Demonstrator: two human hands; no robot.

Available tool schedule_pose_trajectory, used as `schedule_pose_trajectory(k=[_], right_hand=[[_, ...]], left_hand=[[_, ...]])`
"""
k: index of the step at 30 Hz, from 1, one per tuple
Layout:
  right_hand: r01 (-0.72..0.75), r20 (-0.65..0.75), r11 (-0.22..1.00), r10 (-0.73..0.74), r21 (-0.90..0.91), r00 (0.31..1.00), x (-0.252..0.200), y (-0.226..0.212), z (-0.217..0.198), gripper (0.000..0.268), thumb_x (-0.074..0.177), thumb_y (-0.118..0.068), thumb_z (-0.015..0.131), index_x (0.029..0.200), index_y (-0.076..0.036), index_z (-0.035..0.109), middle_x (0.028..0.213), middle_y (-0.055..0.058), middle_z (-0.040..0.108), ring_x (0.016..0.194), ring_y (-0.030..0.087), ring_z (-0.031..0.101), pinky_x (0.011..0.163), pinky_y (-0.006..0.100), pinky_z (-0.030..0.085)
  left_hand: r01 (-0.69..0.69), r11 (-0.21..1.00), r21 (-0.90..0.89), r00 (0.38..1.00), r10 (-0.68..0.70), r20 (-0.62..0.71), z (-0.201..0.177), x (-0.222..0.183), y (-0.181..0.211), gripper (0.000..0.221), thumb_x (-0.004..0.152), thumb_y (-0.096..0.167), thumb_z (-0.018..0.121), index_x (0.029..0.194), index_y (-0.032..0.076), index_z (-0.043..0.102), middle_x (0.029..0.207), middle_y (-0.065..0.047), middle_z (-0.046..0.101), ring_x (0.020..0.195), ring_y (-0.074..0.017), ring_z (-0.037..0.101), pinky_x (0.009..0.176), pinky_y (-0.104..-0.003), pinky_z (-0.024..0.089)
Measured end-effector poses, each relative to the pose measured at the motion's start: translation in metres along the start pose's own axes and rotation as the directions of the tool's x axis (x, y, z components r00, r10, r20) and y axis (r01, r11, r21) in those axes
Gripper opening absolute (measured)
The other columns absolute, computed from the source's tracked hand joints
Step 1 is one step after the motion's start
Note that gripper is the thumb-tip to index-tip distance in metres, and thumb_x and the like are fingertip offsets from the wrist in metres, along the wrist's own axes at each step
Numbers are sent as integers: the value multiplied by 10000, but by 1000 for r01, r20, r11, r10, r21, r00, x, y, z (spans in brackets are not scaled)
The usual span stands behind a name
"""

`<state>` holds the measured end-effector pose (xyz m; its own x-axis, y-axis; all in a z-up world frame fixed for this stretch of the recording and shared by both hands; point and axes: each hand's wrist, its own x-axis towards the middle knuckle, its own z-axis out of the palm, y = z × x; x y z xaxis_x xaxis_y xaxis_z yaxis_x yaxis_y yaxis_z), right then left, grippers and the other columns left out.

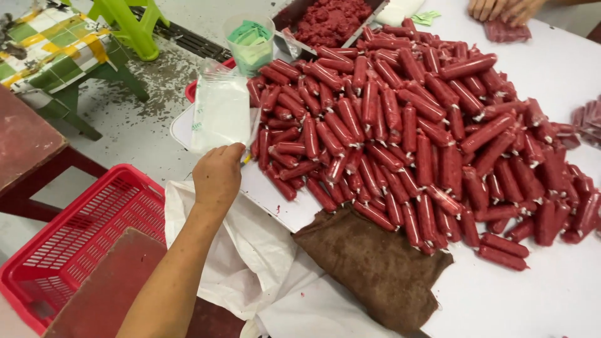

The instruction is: Manually packing sausages into plastic bags from a large pile on a production table

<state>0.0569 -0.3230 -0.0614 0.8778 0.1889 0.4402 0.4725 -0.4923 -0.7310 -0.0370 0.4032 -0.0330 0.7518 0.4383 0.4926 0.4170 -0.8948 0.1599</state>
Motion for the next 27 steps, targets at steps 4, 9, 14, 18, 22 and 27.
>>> schedule_pose_trajectory(k=[4,9,14,18,22,27], right_hand=[[-35,-44,993,30,-115,999,-59,-29,33,578,823,44,718,1377,48,551,1324,200,621,1167,262,649,1038,314,545],[-855,325,335,819,396,472,-107,-112,93,733,879,-344,448,1571,-137,322,1605,41,441,1499,179,377,1235,395,237],[-435,55,807,452,400,890,-69,-206,45,822,658,-128,887,1388,51,554,836,60,835,860,143,770,936,296,566],[-243,-518,722,651,648,555,-42,-193,11,817,809,-17,651,1581,-137,411,870,-17,638,833,76,642,989,272,550],[-106,-631,729,648,677,426,-44,-141,-4,674,918,-30,694,1523,-190,444,1001,18,637,1004,90,658,1052,321,622],[-194,-599,706,689,681,407,-47,-111,-7,678,942,-81,699,1526,-174,367,1103,90,666,907,138,696,955,255,607]], left_hand=[[-149,910,-387,857,314,408,-64,-30,114,140,879,248,622,951,323,716,925,82,715,928,-157,706,822,-319,525],[-48,262,-964,98,962,256,-149,-74,268,227,744,160,684,965,162,735,912,-38,758,881,-186,740,810,-243,510],[452,27,-891,294,939,178,-121,-68,344,288,914,402,667,1051,149,678,1399,3,613,937,-30,574,837,-211,456],[918,-201,-341,230,972,44,-76,-95,397,1127,785,814,532,1616,142,174,1569,-170,407,1370,-305,479,1126,-456,412],[929,175,-326,-106,970,220,-83,-150,456,1114,734,338,759,1649,193,138,1449,-135,480,1143,-218,543,912,-327,465],[803,356,-478,47,762,645,-70,-171,516,120,955,94,665,1053,86,734,799,-73,721,571,-99,610,557,-200,532]])
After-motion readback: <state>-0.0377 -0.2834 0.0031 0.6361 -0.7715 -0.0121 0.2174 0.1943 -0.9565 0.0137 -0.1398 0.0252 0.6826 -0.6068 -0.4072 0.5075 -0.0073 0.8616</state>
